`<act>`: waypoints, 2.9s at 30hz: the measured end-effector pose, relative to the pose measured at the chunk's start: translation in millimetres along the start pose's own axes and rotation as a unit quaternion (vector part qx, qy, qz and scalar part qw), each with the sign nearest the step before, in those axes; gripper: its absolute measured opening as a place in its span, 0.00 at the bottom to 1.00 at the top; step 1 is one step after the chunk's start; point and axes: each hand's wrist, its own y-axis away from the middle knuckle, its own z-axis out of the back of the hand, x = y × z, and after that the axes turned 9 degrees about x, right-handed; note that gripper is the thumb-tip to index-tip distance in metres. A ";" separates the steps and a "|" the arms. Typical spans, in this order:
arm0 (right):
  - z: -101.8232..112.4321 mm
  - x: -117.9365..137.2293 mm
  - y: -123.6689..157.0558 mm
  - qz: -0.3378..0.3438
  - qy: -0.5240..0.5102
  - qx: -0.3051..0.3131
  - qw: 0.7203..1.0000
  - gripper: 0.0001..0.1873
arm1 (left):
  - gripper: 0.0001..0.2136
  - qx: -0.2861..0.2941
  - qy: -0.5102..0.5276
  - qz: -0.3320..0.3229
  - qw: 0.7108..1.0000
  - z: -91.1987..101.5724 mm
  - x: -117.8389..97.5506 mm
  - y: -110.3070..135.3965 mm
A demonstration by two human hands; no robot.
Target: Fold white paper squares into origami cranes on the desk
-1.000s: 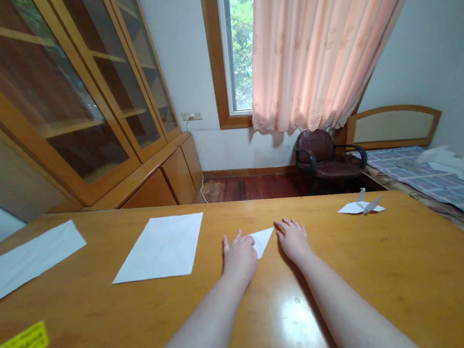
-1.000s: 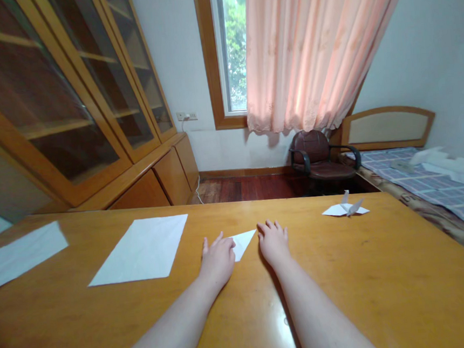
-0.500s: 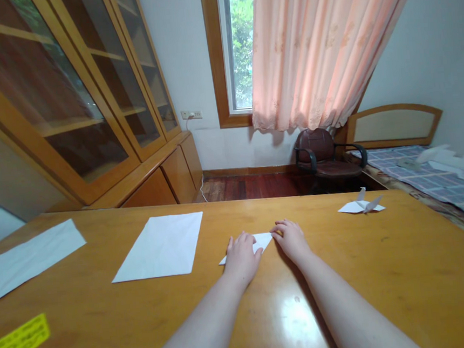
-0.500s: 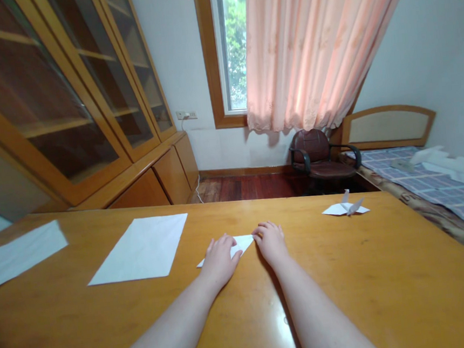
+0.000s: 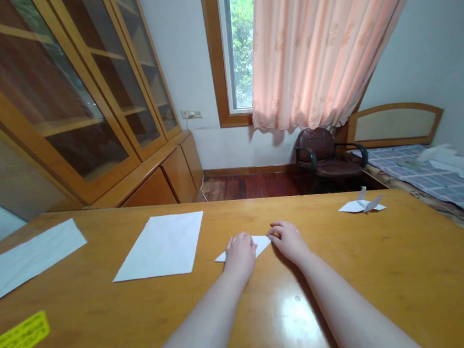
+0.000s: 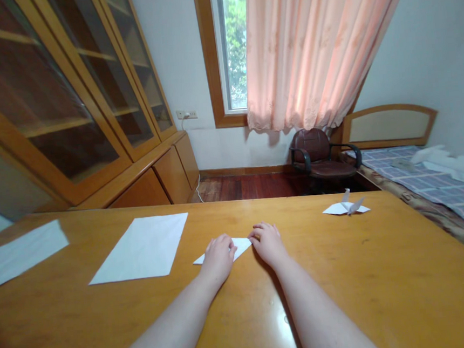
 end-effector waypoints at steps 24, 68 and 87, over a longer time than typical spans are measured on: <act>-0.6 -3.5 -1.6 0.007 -0.020 0.000 1.000 0.07 | 0.03 0.013 -0.011 0.001 1.000 -1.0 2.4 -0.7; 4.8 -1.4 2.2 0.036 0.009 0.016 0.999 0.09 | 0.03 0.009 -0.021 0.010 1.000 -2.2 0.1 -0.3; -3.1 -12.9 -6.1 0.021 -0.039 0.011 0.999 0.07 | 0.10 0.045 -0.020 -0.065 0.997 -1.1 -9.6 8.8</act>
